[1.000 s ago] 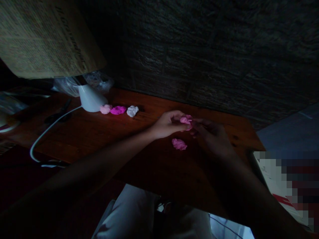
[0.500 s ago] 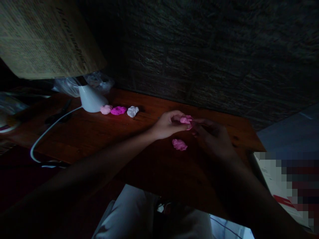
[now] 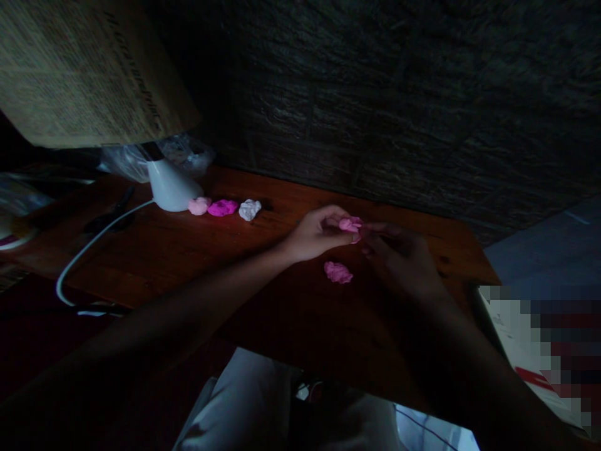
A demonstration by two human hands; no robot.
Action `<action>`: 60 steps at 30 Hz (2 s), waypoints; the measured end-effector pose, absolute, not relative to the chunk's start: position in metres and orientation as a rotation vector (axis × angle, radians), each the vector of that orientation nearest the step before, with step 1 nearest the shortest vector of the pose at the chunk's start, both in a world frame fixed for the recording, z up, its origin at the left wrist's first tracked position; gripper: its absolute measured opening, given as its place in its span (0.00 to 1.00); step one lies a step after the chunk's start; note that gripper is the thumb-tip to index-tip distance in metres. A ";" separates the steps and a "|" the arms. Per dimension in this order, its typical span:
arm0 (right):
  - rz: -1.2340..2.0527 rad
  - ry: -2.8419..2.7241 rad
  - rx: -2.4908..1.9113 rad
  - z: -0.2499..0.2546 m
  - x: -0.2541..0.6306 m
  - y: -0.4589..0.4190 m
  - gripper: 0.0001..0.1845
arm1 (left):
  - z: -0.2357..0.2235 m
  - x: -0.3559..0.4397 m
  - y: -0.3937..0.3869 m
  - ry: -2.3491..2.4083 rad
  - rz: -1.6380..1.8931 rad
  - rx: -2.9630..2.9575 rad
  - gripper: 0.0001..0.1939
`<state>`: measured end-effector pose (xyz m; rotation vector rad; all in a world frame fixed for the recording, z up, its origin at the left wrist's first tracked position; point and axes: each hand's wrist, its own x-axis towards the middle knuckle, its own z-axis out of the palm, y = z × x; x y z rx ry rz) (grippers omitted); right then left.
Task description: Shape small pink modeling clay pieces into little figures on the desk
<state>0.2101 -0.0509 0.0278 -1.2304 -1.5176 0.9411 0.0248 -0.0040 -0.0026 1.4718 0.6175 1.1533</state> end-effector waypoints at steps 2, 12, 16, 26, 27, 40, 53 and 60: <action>0.958 -1.516 -1.228 0.027 0.211 -0.051 0.23 | -0.004 0.025 -0.003 0.620 1.154 1.474 0.17; 0.949 -1.475 -1.232 0.028 0.211 -0.051 0.23 | 0.000 0.026 -0.004 0.625 1.168 1.400 0.19; 0.927 -1.453 -1.271 0.029 0.212 -0.051 0.20 | -0.002 0.024 -0.002 0.622 1.173 1.342 0.26; 0.894 -1.450 -1.274 0.026 0.214 -0.049 0.20 | -0.005 0.022 -0.002 0.577 1.116 1.254 0.29; 0.894 -1.455 -1.272 0.026 0.214 -0.049 0.20 | -0.004 0.022 -0.002 0.579 1.114 1.253 0.29; 0.818 -1.504 -1.153 0.028 0.210 -0.054 0.21 | -0.002 0.022 -0.002 0.630 1.149 1.309 0.30; 0.868 -1.485 -1.141 0.029 0.209 -0.054 0.24 | 0.000 0.023 -0.004 0.638 1.170 1.370 0.26; 0.916 -1.431 -1.254 0.022 0.212 -0.049 0.26 | -0.005 0.024 -0.002 0.614 1.192 1.415 0.27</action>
